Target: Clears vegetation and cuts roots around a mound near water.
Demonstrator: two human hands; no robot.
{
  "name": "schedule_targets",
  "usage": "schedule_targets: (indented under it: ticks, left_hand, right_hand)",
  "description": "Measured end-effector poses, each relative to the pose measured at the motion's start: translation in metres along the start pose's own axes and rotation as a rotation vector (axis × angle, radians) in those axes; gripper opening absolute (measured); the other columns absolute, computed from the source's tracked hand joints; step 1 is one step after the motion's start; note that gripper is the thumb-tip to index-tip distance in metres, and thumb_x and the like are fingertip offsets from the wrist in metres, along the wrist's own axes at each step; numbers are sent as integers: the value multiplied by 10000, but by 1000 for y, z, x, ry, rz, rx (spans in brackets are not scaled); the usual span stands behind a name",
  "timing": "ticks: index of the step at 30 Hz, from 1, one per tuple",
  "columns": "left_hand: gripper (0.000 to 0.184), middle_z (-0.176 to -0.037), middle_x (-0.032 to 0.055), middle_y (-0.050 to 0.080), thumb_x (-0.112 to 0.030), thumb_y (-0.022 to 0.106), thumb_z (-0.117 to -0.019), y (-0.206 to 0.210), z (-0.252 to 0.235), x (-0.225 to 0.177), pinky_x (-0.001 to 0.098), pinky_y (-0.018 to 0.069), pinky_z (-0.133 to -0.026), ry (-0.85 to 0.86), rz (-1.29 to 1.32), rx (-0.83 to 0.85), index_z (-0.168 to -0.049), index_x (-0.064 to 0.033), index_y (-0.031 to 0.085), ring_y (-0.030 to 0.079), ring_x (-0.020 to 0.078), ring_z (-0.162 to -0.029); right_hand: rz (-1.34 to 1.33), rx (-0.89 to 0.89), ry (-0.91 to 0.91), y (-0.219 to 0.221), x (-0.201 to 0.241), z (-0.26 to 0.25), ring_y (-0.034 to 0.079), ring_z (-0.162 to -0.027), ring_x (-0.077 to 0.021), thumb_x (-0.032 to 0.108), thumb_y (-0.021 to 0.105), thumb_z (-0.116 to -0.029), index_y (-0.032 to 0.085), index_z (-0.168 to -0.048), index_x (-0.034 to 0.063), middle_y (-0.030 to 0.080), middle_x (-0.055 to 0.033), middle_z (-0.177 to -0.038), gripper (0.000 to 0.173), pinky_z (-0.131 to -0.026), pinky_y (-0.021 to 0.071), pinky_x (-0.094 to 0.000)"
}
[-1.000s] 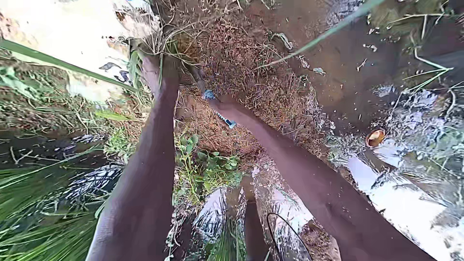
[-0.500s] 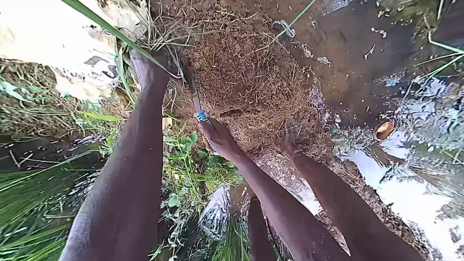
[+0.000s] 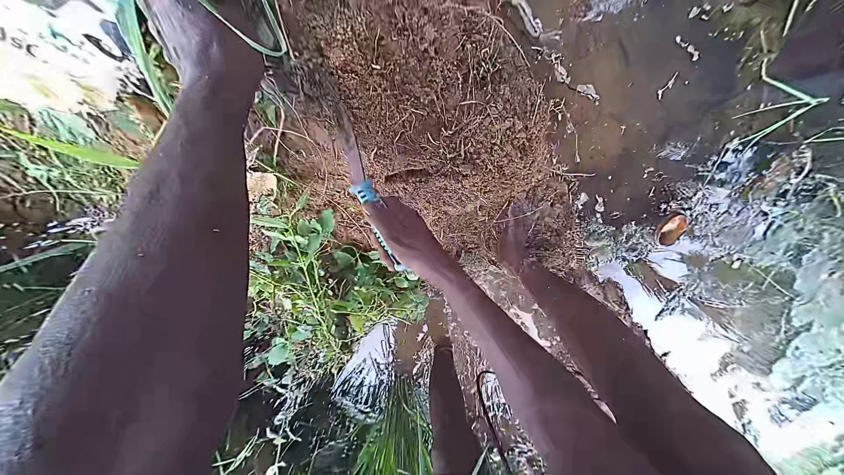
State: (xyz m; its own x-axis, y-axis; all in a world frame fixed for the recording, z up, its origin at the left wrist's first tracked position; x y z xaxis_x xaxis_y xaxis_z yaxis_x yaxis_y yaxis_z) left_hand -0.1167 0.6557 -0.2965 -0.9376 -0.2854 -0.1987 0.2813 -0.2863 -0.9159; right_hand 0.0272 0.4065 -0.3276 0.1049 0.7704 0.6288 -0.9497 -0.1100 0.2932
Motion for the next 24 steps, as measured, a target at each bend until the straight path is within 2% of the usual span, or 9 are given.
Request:
schedule_targets:
  ticks: [2, 5, 6, 9, 12, 15, 17, 22, 24]
  left_hand:
    - [541, -1504, 255, 479, -277, 472, -1023, -7, 9, 6, 515, 318, -1187, -47, 122, -32, -1464, 37, 459, 434, 347, -1439]
    - [479, -1400, 238, 560, -254, 487, -1000, -8, 34, 20, 445, 373, -1136, -4, 302, -128, -1364, 54, 530, 522, 279, -1342]
    - [427, -1312, 208, 599, -252, 499, -998, -3, 49, 23, 418, 419, -1075, -1, 370, -139, -1302, 39, 566, 568, 228, -1245]
    - [380, -1230, 238, 624, -209, 511, -1032, 8, 104, 47, 419, 460, -1023, -76, 475, -131, -1280, 73, 570, 613, 233, -1145]
    - [373, -1118, 65, 605, -224, 528, -1049, 16, 157, 99, 295, 529, -930, -168, 778, -230, -1313, 36, 486, 619, 63, -999]
    - [401, -1168, 27, 622, -156, 582, -1024, 26, 203, 147, 325, 547, -961, -279, 1051, -350, -1368, 0, 447, 636, 82, -1068]
    - [326, -1125, 37, 638, -51, 558, -1014, 31, 217, 165, 337, 566, -932, -340, 1181, -427, -1325, -4, 473, 650, 108, -1044]
    - [211, -1040, 38, 629, -33, 430, -1059, 56, 264, 164, 337, 582, -868, -566, 1271, -422, -1260, -7, 489, 656, 105, -946]
    - [244, -1097, 63, 591, -32, 384, -1072, 67, 293, 159, 308, 543, -926, -661, 1264, -396, -1301, 20, 453, 620, 96, -999]
  right_hand:
    - [-149, -80, 62, 1, -39, 53, 506, -467, -97, 316, 453, -1090, 539, -1261, 37, 510, -19, -642, 338, -446, 477, -245]
    - [-172, -139, 84, -26, -71, 101, 525, -479, -77, 295, 416, -1065, 511, -1266, 12, 531, 18, -663, 361, -457, 501, -240]
    - [-155, -168, 70, -39, -73, 107, 534, -486, -77, 289, 411, -1063, 522, -1253, 0, 542, 20, -662, 363, -464, 505, -242]
    - [-170, -222, -15, -59, -67, 101, 554, -497, -69, 265, 388, -1060, 519, -1231, -14, 562, 31, -653, 352, -483, 517, -235]
    - [-205, -237, -69, -62, -62, 102, 567, -515, -74, 282, 402, -1043, 518, -1204, -1, 581, 26, -676, 346, -490, 523, -233]
    - [-213, -267, -67, -60, -61, 106, 573, -514, -78, 290, 408, -1038, 506, -1251, -13, 585, 25, -675, 382, -493, 529, -234]
    - [-222, -289, -91, -62, -58, 103, 575, -502, -84, 302, 423, -1038, 522, -1212, -8, 596, 15, -667, 369, -483, 530, -238]
    - [-147, -283, -134, -67, -42, 93, 580, -513, -99, 371, 450, -1040, 564, -1202, 24, 604, -5, -677, 400, -492, 536, -255]
    - [-98, -250, -144, -69, -41, 91, 581, -519, -84, 396, 457, -1045, 570, -1213, 45, 607, 10, -689, 405, -498, 538, -248]
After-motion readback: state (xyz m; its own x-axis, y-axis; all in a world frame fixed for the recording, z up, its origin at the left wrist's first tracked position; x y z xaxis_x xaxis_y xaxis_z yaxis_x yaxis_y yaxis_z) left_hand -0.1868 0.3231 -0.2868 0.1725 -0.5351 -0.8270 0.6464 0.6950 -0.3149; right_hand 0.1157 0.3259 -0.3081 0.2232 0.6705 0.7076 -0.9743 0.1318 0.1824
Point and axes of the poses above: each hand's wrist, its own z-axis away from the middle knuckle, its own y-axis out of the palm, x = y × z, the point moved 6 cm from there along -z, towards the middle knuckle
